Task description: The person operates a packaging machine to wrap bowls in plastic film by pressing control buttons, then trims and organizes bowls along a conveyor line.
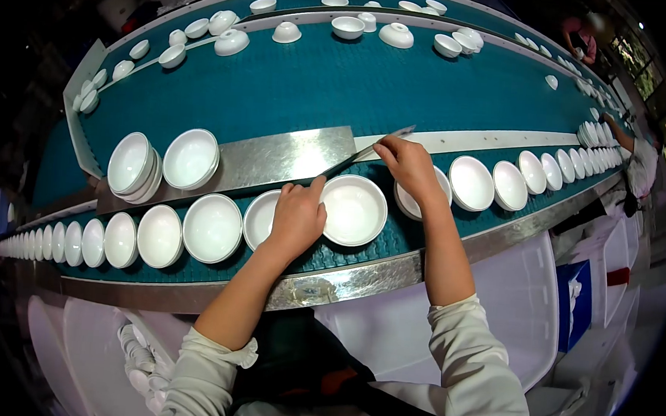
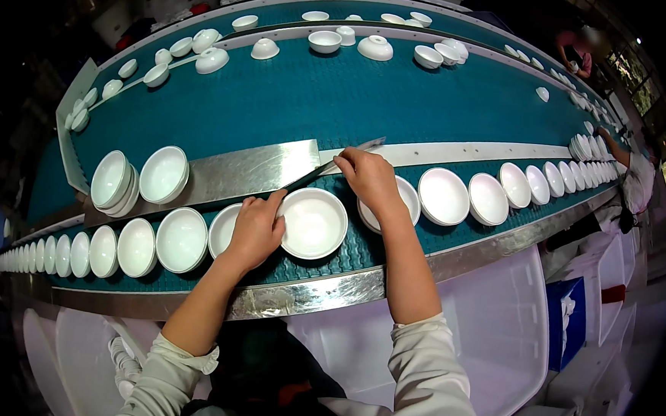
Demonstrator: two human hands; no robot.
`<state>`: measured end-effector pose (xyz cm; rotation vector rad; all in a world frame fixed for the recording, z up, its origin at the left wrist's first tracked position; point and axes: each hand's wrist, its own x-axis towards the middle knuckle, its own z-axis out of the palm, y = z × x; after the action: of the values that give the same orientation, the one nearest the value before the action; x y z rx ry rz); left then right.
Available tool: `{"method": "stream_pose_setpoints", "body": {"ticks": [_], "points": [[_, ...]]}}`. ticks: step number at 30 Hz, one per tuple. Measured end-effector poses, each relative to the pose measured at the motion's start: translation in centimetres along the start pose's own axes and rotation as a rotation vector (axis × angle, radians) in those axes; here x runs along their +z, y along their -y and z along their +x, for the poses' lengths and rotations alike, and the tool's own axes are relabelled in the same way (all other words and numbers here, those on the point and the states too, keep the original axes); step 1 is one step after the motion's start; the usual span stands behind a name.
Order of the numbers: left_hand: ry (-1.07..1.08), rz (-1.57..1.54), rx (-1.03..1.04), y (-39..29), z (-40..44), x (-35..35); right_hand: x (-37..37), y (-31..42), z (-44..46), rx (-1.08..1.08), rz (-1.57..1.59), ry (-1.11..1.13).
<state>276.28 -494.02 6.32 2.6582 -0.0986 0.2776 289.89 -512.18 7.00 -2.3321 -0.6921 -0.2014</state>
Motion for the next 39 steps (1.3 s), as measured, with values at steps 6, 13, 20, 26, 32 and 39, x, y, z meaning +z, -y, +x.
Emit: {"method": "stream_pose_setpoints", "body": {"ticks": [6, 13, 20, 26, 32, 39], "points": [[-0.172, -0.079, -0.023, -1.7, 2.0, 0.5, -2.6, -3.6, -0.1, 0.134, -0.147, 0.078], [-0.227, -0.174, 0.204, -5.5, 3.8, 2.9, -3.8, -5.3, -0.3, 0.106, 0.087, 0.221], [0.024, -0.068, 0.061, -7.7, 5.1, 5.2, -7.2, -8.4, 0.1, 0.077, 0.015, -0.019], [-0.164, -0.134, 0.038, -9.3, 7.0, 5.8, -9.0, -12.7, -0.1, 0.237, -0.207, 0.107], [-0.216, -0.147, 0.136, -12.7, 8.6, 7.8, -10.5, -13.4, -0.1, 0.193, 0.018, 0.322], [0.135, -0.078, -0.008, -15.2, 9.9, 9.6, -13.0, -17.6, -0.1, 0.124, 0.069, 0.136]]}}
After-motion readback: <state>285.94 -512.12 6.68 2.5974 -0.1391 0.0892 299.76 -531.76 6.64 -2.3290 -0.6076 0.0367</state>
